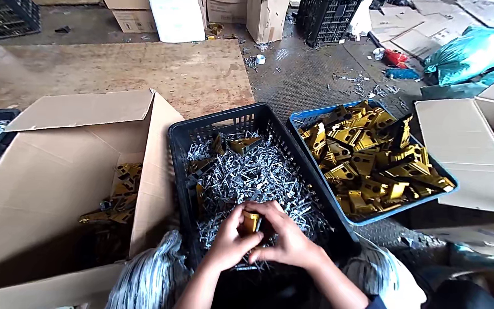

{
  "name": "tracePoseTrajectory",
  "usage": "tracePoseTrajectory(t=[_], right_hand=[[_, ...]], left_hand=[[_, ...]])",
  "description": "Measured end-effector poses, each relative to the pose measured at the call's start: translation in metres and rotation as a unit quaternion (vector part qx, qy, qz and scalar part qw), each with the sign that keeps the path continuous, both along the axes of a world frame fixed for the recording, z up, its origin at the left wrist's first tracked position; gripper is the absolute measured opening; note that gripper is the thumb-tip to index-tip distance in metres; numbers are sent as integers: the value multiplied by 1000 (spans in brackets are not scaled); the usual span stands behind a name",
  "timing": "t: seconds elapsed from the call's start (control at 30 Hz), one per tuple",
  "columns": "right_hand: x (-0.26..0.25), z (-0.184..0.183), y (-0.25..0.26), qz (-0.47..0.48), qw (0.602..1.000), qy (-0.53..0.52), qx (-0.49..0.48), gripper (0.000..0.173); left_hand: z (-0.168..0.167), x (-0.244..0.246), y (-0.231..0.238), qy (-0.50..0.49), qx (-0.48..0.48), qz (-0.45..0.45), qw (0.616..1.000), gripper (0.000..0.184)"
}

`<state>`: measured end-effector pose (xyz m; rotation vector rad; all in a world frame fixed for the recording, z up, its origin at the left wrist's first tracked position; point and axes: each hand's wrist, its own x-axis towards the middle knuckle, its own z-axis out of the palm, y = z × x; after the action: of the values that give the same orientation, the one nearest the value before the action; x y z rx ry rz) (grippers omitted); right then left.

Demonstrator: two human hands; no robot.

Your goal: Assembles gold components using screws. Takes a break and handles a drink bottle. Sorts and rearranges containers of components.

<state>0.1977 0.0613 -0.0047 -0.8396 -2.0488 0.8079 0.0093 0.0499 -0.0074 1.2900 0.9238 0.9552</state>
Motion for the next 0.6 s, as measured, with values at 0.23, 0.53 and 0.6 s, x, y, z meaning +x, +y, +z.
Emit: tracePoseTrajectory(t=[0.23,0.53,0.6], right_hand=[[19,10,2,0,985,29,-171,28],[20,9,2,-22,989,40,-143,19],[17,8,0,-32,989,37,-138,15]], left_hand=[[-6,3,-4,11,34,-20,999,62],[-9,2,0,-52,20,-92,994,54],[-10,4,-1,-39,29,-70,996,48]])
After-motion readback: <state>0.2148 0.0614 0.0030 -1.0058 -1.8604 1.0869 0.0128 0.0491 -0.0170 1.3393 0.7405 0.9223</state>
